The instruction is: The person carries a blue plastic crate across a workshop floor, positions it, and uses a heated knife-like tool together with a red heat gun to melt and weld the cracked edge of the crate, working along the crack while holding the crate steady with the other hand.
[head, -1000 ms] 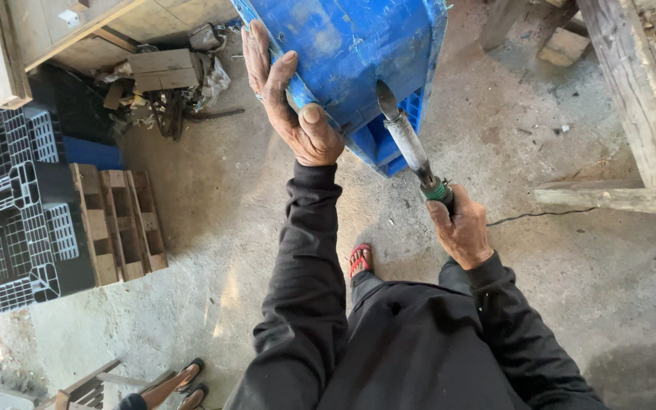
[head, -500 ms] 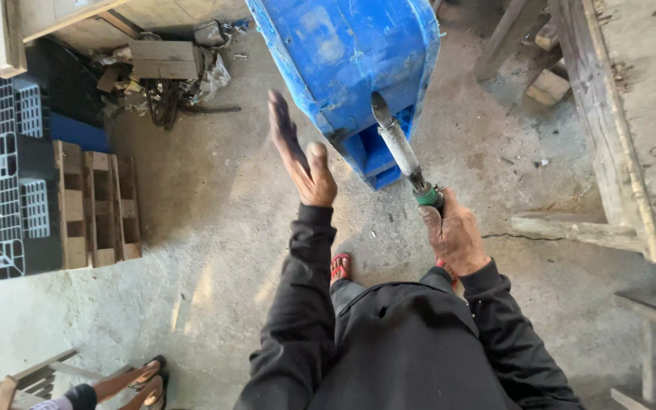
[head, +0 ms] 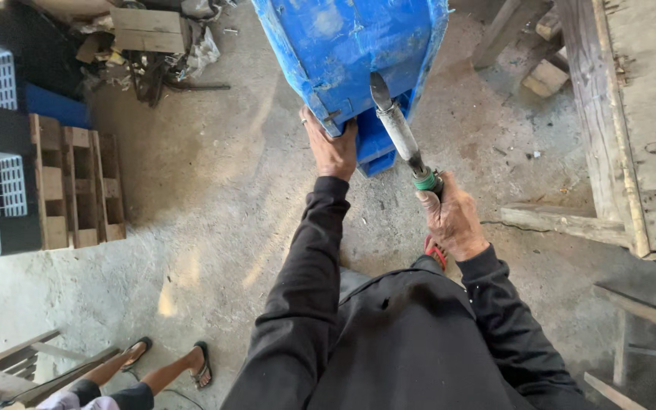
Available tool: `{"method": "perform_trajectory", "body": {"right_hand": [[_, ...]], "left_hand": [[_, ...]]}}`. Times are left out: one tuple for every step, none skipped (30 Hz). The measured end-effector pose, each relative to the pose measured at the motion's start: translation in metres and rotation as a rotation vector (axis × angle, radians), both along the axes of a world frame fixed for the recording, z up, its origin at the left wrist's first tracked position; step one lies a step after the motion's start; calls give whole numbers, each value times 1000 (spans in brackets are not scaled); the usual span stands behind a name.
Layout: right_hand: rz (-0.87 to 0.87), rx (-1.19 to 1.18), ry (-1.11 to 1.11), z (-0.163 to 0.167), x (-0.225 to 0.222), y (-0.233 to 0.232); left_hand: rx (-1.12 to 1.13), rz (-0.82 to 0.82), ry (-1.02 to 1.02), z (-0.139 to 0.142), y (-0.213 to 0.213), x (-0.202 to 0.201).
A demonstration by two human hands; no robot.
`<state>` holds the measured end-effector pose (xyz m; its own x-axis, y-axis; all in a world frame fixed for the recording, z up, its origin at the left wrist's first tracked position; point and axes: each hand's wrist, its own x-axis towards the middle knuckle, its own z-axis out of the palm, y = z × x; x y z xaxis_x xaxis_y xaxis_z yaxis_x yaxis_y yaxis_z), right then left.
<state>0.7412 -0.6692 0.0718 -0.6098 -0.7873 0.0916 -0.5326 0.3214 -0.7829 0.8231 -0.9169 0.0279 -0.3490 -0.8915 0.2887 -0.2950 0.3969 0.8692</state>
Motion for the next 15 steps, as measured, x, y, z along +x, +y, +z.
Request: {"method": "perform_trajectory", "body": {"right_hand": [[10, 12, -18, -1, 1, -1], [8, 7, -21, -1, 2, -1], [7, -2, -21, -3, 2, -2], [7, -13, -20, -3, 2, -4], [4, -26, -34, -4, 3, -6], [3, -37, -50, -5, 5, -7], [2, -49, -64, -5, 5, -8], [2, -51, -63, -6, 6, -9], [2, -51, -64, -6, 7, -10], [2, -52, -64, -6, 7, -11], [5, -56, -76, -7, 7, -11], [8, -59, -89, -7, 8, -12], [9, -61, -102, -7, 8, -12], [15, -68, -111, -8, 8, -13], [20, -75, -120, -8, 8, -13]], "left_hand": [[41, -33, 28, -1, 0, 1], [80, -62, 54, -1, -1, 2], [115, -90, 84, 0, -3, 1], [95, -110, 86, 1, -5, 2], [76, -128, 85, 2, -6, 2], [60, -145, 82, 3, -7, 3], [70, -145, 79, 5, -9, 3], [82, -146, 76, 6, -10, 3], [95, -145, 71, 6, -11, 3], [62, -148, 64, 6, -10, 4], [28, -151, 57, 6, -10, 4], [-6, -155, 50, 5, -9, 5], [2, -150, 61, 4, -8, 5], [12, -147, 72, 3, -7, 5], [22, -144, 83, 2, -5, 4]]}}
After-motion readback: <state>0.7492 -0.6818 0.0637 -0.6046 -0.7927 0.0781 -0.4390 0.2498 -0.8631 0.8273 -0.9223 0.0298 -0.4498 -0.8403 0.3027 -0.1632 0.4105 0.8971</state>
